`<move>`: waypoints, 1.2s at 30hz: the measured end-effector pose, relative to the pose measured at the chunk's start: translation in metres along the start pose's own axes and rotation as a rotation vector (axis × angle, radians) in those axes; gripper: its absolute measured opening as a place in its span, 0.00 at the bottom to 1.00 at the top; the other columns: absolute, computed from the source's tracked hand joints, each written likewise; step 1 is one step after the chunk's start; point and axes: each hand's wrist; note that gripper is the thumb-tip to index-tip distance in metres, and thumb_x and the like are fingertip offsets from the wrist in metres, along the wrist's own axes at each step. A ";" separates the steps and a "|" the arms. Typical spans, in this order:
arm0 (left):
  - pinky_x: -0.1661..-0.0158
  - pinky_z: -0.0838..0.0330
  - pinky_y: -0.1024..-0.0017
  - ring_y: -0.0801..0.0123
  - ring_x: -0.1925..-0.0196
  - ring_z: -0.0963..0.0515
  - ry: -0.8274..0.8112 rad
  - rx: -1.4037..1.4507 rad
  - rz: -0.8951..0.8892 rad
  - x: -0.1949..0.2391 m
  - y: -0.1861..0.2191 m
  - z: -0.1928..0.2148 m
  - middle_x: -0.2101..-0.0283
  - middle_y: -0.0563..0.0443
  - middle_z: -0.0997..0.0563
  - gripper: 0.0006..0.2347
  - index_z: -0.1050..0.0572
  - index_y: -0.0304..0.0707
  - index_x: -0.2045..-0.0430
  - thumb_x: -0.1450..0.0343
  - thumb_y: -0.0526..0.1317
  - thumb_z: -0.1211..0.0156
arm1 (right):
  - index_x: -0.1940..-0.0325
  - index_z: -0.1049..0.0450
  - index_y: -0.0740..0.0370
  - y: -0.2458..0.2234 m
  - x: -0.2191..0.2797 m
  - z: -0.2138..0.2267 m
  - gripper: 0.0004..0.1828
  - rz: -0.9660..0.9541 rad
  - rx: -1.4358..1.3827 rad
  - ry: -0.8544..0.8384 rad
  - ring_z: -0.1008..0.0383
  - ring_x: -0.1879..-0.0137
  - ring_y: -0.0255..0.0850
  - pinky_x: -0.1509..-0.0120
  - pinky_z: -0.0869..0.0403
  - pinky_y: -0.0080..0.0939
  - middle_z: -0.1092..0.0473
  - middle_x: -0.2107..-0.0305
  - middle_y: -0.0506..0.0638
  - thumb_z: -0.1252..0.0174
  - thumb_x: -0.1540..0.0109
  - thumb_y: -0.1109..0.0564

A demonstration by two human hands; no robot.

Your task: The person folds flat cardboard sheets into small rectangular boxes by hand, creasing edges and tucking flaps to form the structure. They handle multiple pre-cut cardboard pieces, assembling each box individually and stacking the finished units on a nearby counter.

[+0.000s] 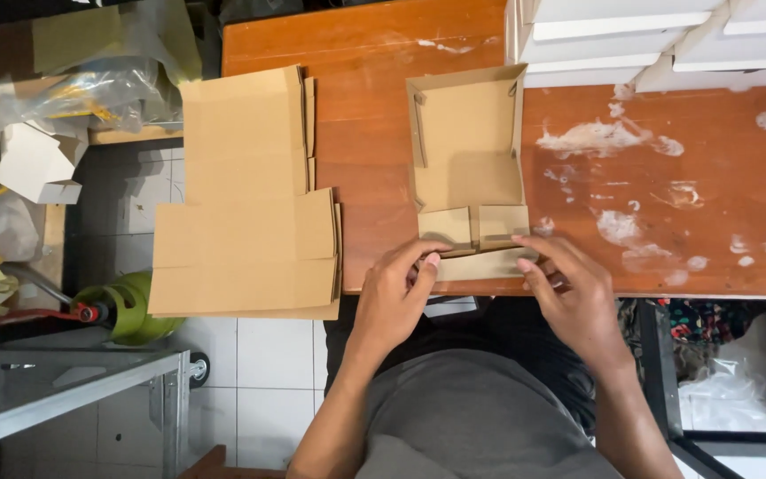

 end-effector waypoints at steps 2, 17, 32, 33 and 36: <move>0.79 0.32 0.71 0.60 0.80 0.27 -0.044 -0.001 0.008 0.005 -0.001 0.001 0.78 0.44 0.25 0.09 0.26 0.43 0.69 0.38 0.37 0.54 | 0.62 0.29 0.67 0.006 0.010 0.001 0.09 -0.041 -0.017 0.019 0.29 0.78 0.41 0.76 0.29 0.34 0.32 0.79 0.54 0.46 0.47 0.66; 0.64 0.36 0.65 0.59 0.61 0.34 -0.061 -0.432 -0.281 0.015 -0.010 0.008 0.63 0.51 0.31 0.12 0.33 0.41 0.63 0.38 0.40 0.53 | 0.66 0.32 0.63 -0.003 0.008 -0.002 0.10 0.114 0.026 -0.254 0.32 0.59 0.40 0.54 0.31 0.36 0.36 0.67 0.51 0.44 0.50 0.60; 0.58 0.28 0.67 0.58 0.62 0.27 0.072 -0.365 -0.668 0.014 -0.036 0.010 0.66 0.42 0.30 0.13 0.37 0.29 0.59 0.35 0.32 0.46 | 0.61 0.32 0.66 -0.009 0.009 0.008 0.14 0.137 0.200 -0.210 0.32 0.67 0.37 0.60 0.30 0.32 0.33 0.71 0.52 0.43 0.50 0.62; 0.58 0.27 0.67 0.57 0.61 0.26 0.101 -0.351 -0.682 0.017 -0.040 0.009 0.64 0.41 0.29 0.14 0.38 0.28 0.58 0.35 0.30 0.44 | 0.60 0.32 0.67 -0.008 0.010 0.008 0.14 0.147 0.222 -0.172 0.32 0.70 0.35 0.62 0.30 0.31 0.33 0.71 0.52 0.44 0.50 0.63; 0.59 0.25 0.69 0.59 0.62 0.24 0.199 -0.353 -0.678 0.016 -0.044 0.005 0.63 0.41 0.28 0.11 0.37 0.27 0.60 0.34 0.30 0.50 | 0.63 0.32 0.71 -0.001 0.010 0.004 0.13 0.197 0.238 -0.080 0.31 0.71 0.37 0.62 0.28 0.31 0.33 0.72 0.56 0.43 0.50 0.65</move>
Point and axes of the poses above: each hand's wrist, its own x-axis away from the middle knuckle, its own z-axis out of the back of the hand, y = z × x
